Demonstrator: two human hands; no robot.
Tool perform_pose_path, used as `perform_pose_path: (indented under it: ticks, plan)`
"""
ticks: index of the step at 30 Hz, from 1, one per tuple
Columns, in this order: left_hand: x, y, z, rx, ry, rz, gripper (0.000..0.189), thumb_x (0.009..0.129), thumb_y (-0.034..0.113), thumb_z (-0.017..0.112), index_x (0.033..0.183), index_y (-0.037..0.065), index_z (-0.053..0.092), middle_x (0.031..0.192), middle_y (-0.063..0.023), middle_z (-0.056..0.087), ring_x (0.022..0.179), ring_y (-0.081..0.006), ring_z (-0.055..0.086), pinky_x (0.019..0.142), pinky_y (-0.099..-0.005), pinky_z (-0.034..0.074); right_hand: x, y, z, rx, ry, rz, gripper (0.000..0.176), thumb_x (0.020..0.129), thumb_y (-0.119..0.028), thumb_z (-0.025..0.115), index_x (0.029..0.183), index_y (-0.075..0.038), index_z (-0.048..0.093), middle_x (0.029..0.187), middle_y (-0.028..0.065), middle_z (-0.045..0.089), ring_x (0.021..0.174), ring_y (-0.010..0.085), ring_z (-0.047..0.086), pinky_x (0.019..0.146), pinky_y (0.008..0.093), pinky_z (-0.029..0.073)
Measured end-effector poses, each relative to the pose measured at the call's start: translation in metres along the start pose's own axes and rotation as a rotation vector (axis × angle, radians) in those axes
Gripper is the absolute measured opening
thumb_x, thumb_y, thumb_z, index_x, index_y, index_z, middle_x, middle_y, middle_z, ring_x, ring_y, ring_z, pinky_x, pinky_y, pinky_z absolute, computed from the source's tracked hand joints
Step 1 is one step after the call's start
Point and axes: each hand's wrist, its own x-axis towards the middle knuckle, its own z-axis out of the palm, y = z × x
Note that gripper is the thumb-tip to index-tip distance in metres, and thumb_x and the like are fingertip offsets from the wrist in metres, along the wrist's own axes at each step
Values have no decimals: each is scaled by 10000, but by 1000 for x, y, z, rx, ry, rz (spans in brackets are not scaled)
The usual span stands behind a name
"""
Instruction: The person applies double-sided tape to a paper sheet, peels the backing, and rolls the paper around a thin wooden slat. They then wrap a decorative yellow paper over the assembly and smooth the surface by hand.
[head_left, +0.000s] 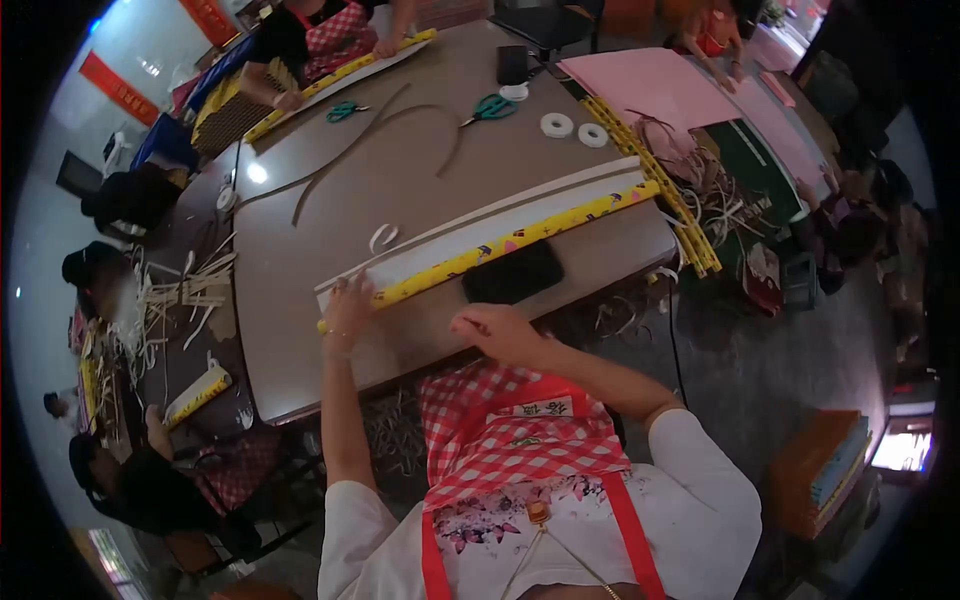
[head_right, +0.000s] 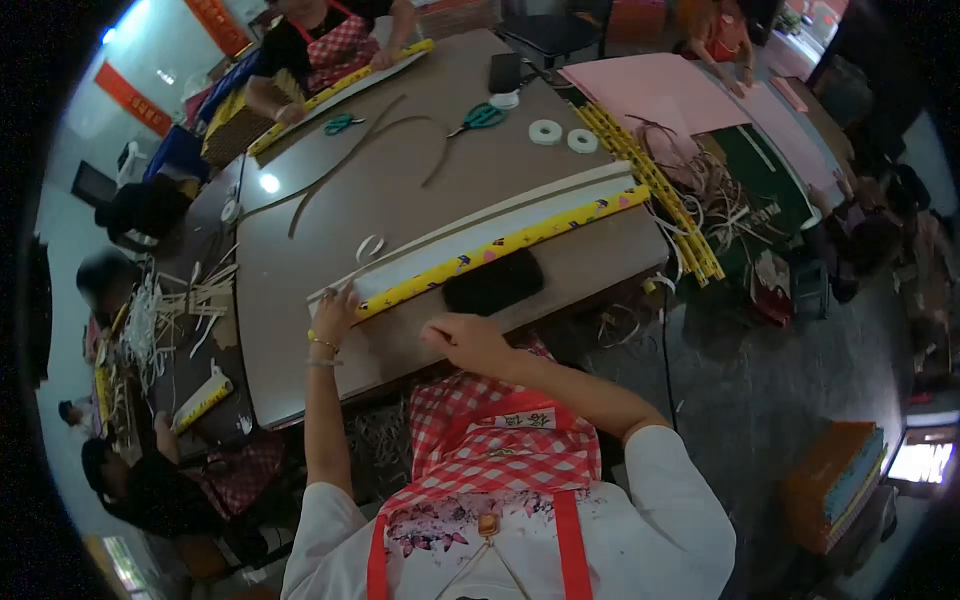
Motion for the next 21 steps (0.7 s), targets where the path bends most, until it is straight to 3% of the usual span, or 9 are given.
perform_pose_path:
  ticks: [2, 4, 6, 8, 11, 13, 15, 20, 21]
  plan:
    - [3, -5, -4, 109, -118, 118, 347, 900, 317, 549, 1165, 93, 565, 1331, -150, 515, 1139, -395, 522, 957, -467, 437, 16, 4, -8, -13, 104, -27, 194, 902, -236, 606, 940, -51, 649, 858, 125, 631, 752, 287, 620, 658, 369, 493]
    - [6, -22, 59, -105, 106, -21, 398, 926, 341, 517, 1243, 105, 563, 1227, -180, 580, 1134, -371, 530, 954, -456, 442, 39, 5, -21, -24, 102, 25, 190, 881, -217, 643, 943, -37, 648, 852, 99, 624, 725, 246, 616, 652, 338, 497]
    - [-3, 3, 16, -202, 184, -188, 434, 943, 359, 501, 1298, 114, 550, 1111, -194, 621, 1131, -359, 535, 899, -445, 477, 68, 4, -32, -36, 68, 47, 183, 878, -207, 654, 944, -37, 649, 876, 72, 618, 730, 210, 610, 654, 316, 499]
    - [-2, 8, -1, -317, 113, -270, 423, 942, 374, 499, 1275, 122, 572, 1101, -190, 614, 1139, -368, 526, 854, -453, 498, 104, 8, -33, -94, 15, 16, 161, 882, -198, 653, 945, -50, 651, 918, 53, 612, 773, 191, 607, 675, 313, 502]
    - [-5, 12, 1, -288, 160, -296, 422, 937, 368, 507, 1287, 141, 562, 1148, -195, 584, 1162, -366, 511, 805, -458, 511, 159, 13, -16, -113, -113, 36, 133, 870, -171, 654, 961, -74, 654, 985, 39, 625, 872, 207, 604, 746, 329, 498]
    - [-3, 14, -3, -286, 140, -327, 429, 931, 369, 516, 1297, 149, 555, 1186, -197, 562, 1173, -362, 503, 797, -457, 508, 199, 31, 4, -271, -133, -355, 133, 858, -147, 652, 975, -84, 656, 1048, 32, 639, 921, 237, 601, 791, 341, 488]
    - [-4, 16, -10, -292, 105, -341, 438, 925, 370, 524, 1307, 158, 547, 1224, -199, 539, 1184, -359, 496, 790, -456, 506, 228, 47, 28, -276, -216, -357, 154, 862, -145, 641, 1009, -98, 651, 1094, 20, 642, 976, 247, 587, 835, 358, 469]
    - [1, 14, -20, -309, 15, -386, 466, 935, 393, 510, 1350, 180, 528, 1297, -189, 485, 1246, -353, 458, 840, -443, 477, 261, 81, 64, -344, -370, -348, 179, 872, -194, 631, 1039, -131, 646, 1034, 29, 654, 1008, 223, 581, 952, 397, 380]
    - [1, 13, -17, -307, 10, -375, 512, 907, 402, 549, 1362, 172, 506, 1304, -204, 475, 1261, -358, 436, 753, -434, 471, 264, 86, 64, -338, -389, -327, 179, 872, -194, 631, 1039, -131, 646, 1034, 29, 654, 1008, 223, 581, 952, 397, 380]
